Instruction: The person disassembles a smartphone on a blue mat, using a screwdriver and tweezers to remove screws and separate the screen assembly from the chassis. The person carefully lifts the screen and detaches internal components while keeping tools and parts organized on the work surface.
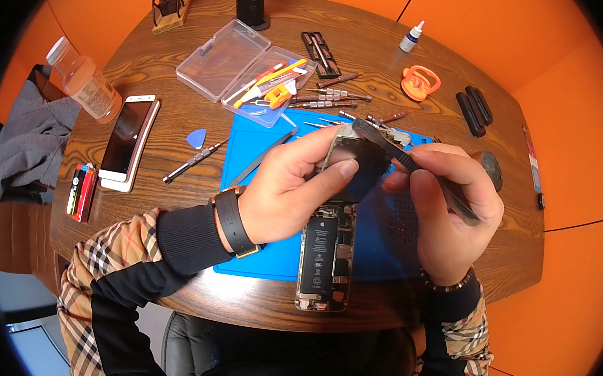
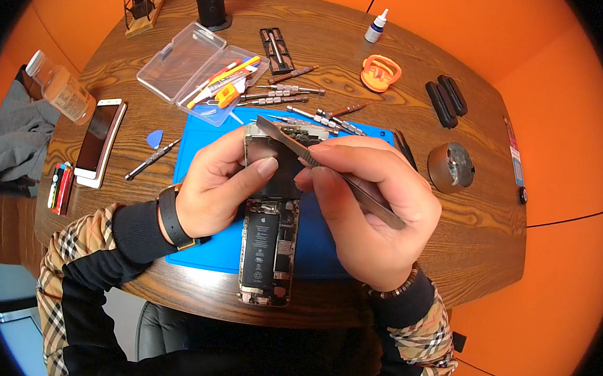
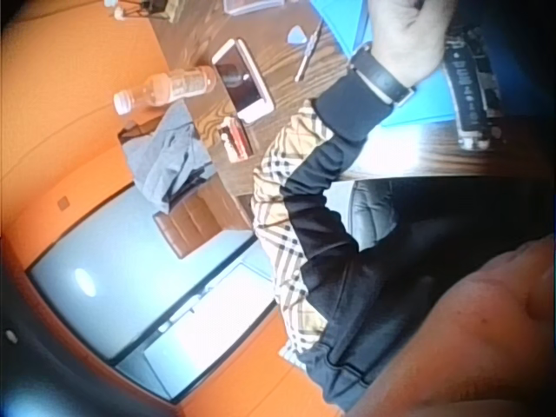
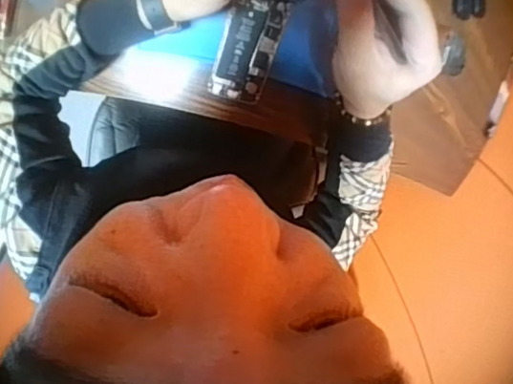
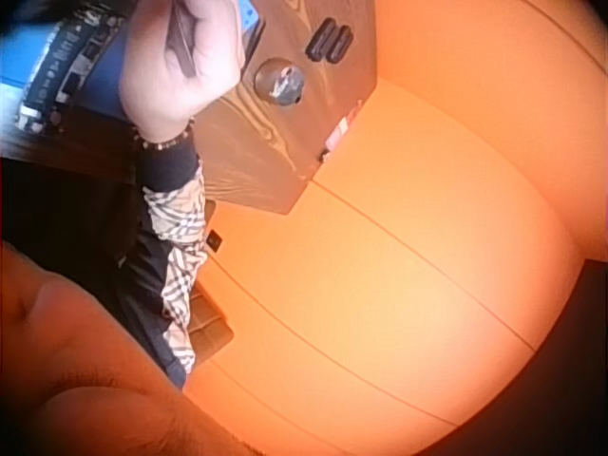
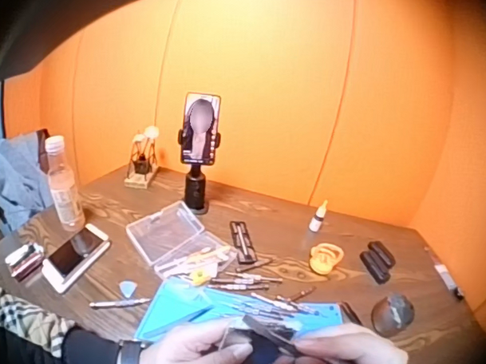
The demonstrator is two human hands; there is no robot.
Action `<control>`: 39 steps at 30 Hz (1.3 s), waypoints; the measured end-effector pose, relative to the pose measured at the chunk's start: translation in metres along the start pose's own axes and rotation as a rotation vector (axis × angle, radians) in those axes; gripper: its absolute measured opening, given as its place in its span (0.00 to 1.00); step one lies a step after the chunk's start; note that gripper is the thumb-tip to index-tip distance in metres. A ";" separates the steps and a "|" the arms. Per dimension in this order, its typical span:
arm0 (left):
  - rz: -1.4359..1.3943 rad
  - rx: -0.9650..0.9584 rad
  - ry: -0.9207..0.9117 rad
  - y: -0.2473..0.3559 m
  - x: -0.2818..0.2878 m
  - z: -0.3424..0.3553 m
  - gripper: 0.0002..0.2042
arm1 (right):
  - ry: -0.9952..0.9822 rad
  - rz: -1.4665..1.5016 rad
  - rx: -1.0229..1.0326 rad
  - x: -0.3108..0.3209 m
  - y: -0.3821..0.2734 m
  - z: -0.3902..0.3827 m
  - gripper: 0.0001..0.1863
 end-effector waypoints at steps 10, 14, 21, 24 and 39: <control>0.035 0.022 -0.021 0.001 0.002 -0.001 0.16 | 0.034 0.051 -0.053 0.006 -0.002 0.000 0.09; -0.012 0.018 -0.023 0.003 -0.001 -0.003 0.17 | 0.061 0.088 -0.059 0.009 0.000 0.000 0.09; 0.043 0.026 -0.042 0.003 0.003 -0.001 0.16 | 0.058 0.103 -0.015 0.010 -0.003 -0.001 0.09; 0.046 0.013 -0.045 0.002 0.003 -0.001 0.15 | 0.037 0.106 -0.014 0.010 -0.001 0.000 0.09; -0.017 0.051 -0.010 0.002 0.000 -0.002 0.18 | 0.025 0.087 -0.031 0.008 -0.002 0.001 0.09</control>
Point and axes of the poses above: each hand's wrist, its own z-axis towards the middle knuckle, its own x-axis out of the back of the hand, y = z × x, the point moved 2 cm from there along z, towards the middle knuckle, and after that the axes turned 5 degrees about z, right-handed, at the moved point
